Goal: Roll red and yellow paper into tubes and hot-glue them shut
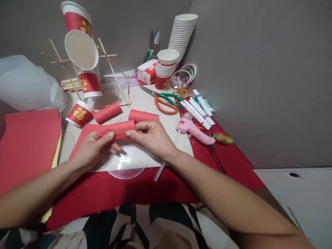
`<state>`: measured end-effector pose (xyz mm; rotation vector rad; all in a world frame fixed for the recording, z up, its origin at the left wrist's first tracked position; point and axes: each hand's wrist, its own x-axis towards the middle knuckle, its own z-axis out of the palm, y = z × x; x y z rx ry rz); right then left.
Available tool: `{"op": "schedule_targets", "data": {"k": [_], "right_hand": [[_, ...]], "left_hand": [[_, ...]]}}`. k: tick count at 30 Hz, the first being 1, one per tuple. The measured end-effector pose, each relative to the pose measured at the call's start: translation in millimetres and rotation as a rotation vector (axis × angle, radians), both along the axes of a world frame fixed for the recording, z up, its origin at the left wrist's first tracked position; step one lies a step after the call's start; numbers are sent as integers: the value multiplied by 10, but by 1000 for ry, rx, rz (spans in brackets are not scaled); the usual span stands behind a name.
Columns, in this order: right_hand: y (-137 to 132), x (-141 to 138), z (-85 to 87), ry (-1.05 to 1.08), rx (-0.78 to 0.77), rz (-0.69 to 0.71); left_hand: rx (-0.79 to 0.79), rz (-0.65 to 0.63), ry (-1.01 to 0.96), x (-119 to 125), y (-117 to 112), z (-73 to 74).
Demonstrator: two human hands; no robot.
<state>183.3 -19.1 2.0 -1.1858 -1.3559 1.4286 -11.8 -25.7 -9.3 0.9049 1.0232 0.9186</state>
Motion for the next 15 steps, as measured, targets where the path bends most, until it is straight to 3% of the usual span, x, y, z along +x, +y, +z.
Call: {"op": "schedule_targets", "data": {"k": [7, 15], "right_hand": [[1, -14, 8, 12, -26, -33], [21, 1, 7, 62, -38, -64]], "left_hand": [[7, -14, -3, -7, -2, -19], [8, 54, -85, -3, 29, -20]]}}
